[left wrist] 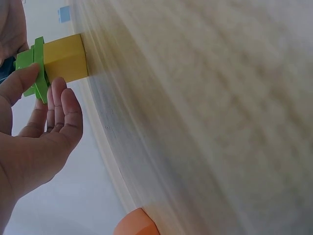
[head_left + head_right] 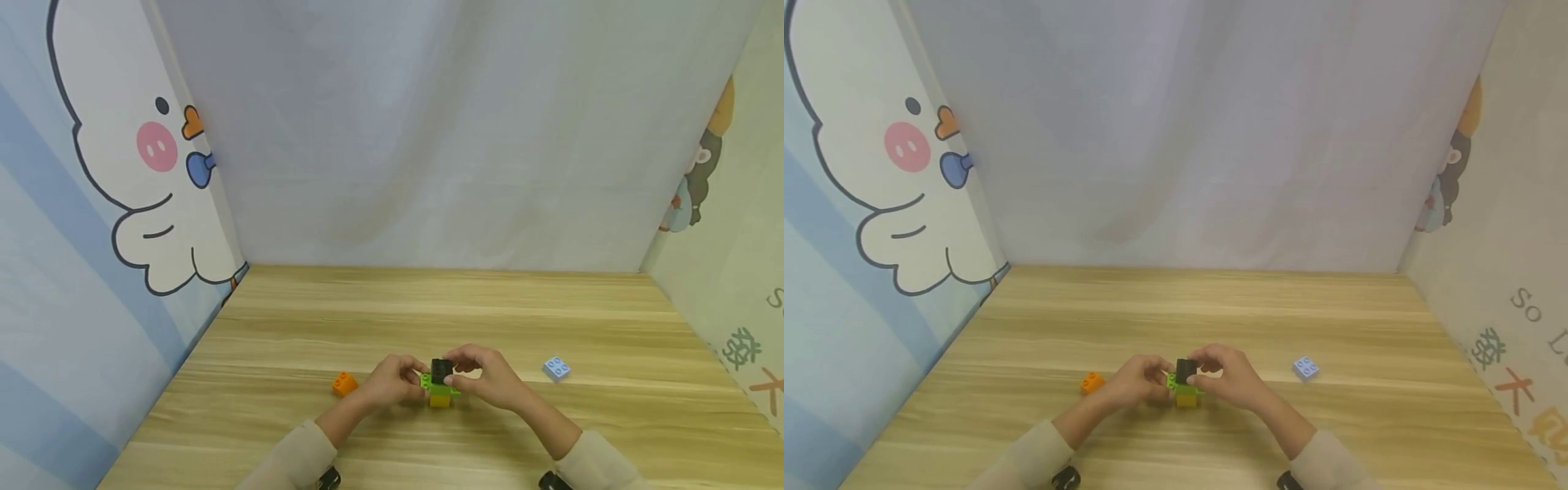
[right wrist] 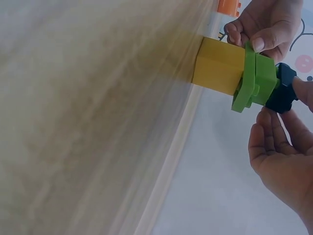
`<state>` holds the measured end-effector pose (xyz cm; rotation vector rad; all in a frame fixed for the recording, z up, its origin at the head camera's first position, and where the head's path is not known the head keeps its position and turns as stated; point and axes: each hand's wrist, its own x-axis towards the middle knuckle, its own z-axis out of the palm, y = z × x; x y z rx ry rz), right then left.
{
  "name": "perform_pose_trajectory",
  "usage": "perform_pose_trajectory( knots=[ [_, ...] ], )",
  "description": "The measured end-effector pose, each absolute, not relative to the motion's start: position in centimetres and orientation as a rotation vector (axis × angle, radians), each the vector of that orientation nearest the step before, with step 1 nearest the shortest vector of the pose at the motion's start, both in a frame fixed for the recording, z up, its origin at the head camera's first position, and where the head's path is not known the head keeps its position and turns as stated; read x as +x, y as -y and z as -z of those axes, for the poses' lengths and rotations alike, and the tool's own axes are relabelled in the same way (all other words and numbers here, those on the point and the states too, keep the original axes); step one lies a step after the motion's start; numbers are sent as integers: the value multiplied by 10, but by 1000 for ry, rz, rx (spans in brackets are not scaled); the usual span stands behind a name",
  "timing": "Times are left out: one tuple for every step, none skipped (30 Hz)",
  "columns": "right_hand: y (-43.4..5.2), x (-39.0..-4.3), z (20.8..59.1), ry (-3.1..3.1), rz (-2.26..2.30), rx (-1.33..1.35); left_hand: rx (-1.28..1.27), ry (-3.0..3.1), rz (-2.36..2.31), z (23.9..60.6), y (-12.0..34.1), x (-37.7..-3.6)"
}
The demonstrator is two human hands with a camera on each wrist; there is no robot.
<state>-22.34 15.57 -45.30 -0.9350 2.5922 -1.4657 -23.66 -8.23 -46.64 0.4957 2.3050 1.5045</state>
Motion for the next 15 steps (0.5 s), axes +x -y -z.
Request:
perform_pose_trajectory(
  knots=[
    [-155, -224, 453, -2610, 1451, -949, 493, -2307, -1501, 466, 82, -237],
    [-155, -224, 452, -2622, 1437, -959, 490, -2308, -1499, 466, 82, -236],
    [-155, -224, 451, -2637, 1422, -970, 486, -2308, -1497, 465, 82, -236],
    [-155, -225, 450, -2645, 1409, -976, 482, -2308, -1496, 465, 82, -236],
    [-154, -225, 450, -2652, 1400, -980, 483, -2309, -1496, 465, 82, -236],
    [-154, -225, 449, -2654, 1393, -985, 480, -2309, -1494, 464, 82, -235],
    [-154, -226, 449, -2655, 1385, -987, 476, -2309, -1492, 464, 82, -235],
    [-155, -226, 448, -2654, 1377, -989, 475, -2306, -1491, 463, 82, -235],
    [-155, -227, 448, -2654, 1369, -989, 475, -2305, -1490, 463, 82, -235],
    [-155, -227, 448, -2653, 1362, -986, 478, -2305, -1490, 463, 82, -235],
    [-155, -228, 448, -2654, 1352, -985, 479, -2305, -1488, 463, 82, -235],
    [-155, -229, 448, -2654, 1341, -986, 481, -2309, -1484, 463, 82, -236],
    [-154, -229, 448, -2654, 1329, -987, 484, -2312, -1483, 464, 82, -236],
    [-154, -230, 447, -2655, 1321, -990, 485, -2314, -1482, 464, 82, -236],
    [-154, -230, 447, -2653, 1316, -988, 487, -2317, -1481, 464, 82, -236]
  ],
)
